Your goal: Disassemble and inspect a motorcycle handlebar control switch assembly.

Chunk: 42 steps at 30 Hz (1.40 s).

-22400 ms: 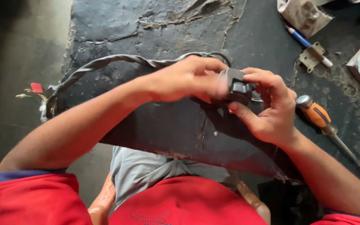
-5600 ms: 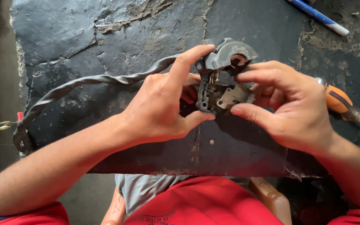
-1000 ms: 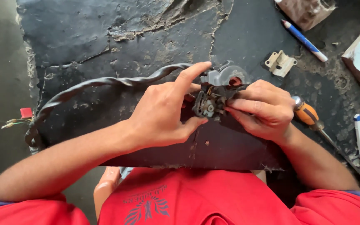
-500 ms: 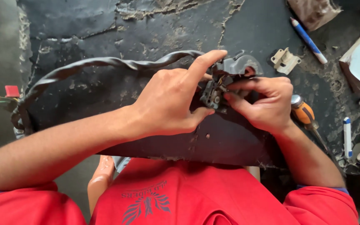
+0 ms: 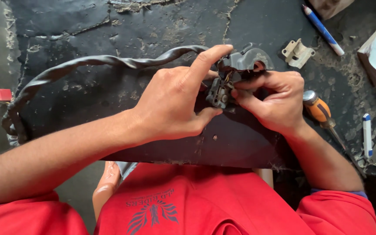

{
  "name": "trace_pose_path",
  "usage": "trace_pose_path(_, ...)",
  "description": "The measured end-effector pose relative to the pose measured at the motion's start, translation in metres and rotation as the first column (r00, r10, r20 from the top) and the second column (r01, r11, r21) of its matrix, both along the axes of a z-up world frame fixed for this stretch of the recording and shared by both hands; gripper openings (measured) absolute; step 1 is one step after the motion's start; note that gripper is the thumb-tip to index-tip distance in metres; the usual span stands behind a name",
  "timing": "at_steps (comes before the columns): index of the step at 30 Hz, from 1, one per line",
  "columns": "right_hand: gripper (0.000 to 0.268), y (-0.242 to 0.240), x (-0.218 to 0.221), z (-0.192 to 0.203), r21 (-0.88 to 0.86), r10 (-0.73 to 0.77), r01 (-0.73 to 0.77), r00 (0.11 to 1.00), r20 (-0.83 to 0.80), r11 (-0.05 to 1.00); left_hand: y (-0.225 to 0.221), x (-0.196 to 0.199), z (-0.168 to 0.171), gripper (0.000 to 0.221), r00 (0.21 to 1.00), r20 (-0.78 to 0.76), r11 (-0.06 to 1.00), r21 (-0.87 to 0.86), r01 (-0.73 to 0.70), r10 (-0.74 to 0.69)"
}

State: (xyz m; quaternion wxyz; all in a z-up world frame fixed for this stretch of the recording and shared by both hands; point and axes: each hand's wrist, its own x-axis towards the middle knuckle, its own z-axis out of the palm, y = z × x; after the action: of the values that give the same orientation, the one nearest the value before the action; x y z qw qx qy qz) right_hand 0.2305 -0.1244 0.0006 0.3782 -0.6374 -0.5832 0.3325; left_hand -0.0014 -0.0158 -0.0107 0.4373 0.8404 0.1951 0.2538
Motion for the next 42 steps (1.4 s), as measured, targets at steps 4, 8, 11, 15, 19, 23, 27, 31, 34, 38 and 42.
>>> trace_pose_path(4, 0.011, 0.000, -0.002, -0.001, 0.011, -0.004, 0.004, 1.000, 0.006, 1.000, 0.000, 0.000, 0.001, 0.101, 1.000, -0.007, 1.000, -0.003, -0.007, 0.007)
trace_pose_path(8, 0.011, 0.002, -0.007, 0.003, 0.072, 0.011, -0.019, 0.994, 0.106, 0.997, 0.000, 0.001, 0.004, 0.101, 1.000, -0.014, 1.000, -0.002, 0.003, -0.003)
trace_pose_path(11, 0.011, 0.001, -0.010, 0.003, 0.158, 0.021, -0.051, 0.982, 0.187, 0.986, 0.000, 0.002, 0.006, 0.101, 0.998, -0.064, 0.998, -0.057, 0.004, -0.007)
trace_pose_path(15, 0.008, -0.002, -0.012, 0.001, 0.202, -0.015, -0.033, 0.973, 0.232, 0.979, -0.002, 0.002, 0.005, 0.100, 1.000, -0.024, 1.000, -0.030, -0.002, 0.001)
trace_pose_path(19, 0.010, -0.001, -0.014, 0.004, 0.238, -0.009, -0.073, 0.945, 0.328, 0.968, -0.002, 0.003, 0.007, 0.100, 0.999, -0.039, 1.000, -0.006, -0.003, 0.003)
trace_pose_path(23, 0.015, 0.002, -0.005, 0.006, 0.265, 0.038, -0.142, 0.931, 0.363, 0.954, 0.000, 0.002, 0.008, 0.100, 0.998, -0.069, 1.000, -0.031, -0.002, 0.000)
trace_pose_path(27, 0.022, 0.007, 0.001, 0.013, 0.273, 0.174, -0.364, 0.827, 0.535, 0.891, 0.001, 0.000, 0.006, 0.099, 0.999, -0.030, 0.998, -0.065, 0.011, -0.013)
trace_pose_path(31, 0.024, 0.004, 0.002, 0.010, 0.278, 0.196, -0.459, 0.746, 0.637, 0.844, 0.001, 0.001, 0.005, 0.099, 0.999, -0.031, 0.998, -0.066, 0.009, -0.011)
trace_pose_path(34, 0.026, 0.006, 0.003, 0.011, 0.255, 0.198, -0.443, 0.748, 0.634, 0.859, 0.000, 0.001, 0.009, 0.097, 0.999, -0.041, 0.995, -0.097, 0.006, -0.010)
trace_pose_path(38, 0.025, 0.008, 0.001, 0.014, 0.275, 0.156, -0.433, 0.730, 0.665, 0.858, 0.000, 0.001, 0.011, 0.096, 0.999, -0.046, 0.996, -0.086, 0.009, -0.013)
trace_pose_path(42, 0.028, 0.009, 0.001, 0.010, 0.366, 0.133, -0.488, 0.723, 0.678, 0.792, 0.001, 0.000, 0.012, 0.095, 0.999, -0.049, 0.996, -0.086, 0.015, -0.019)
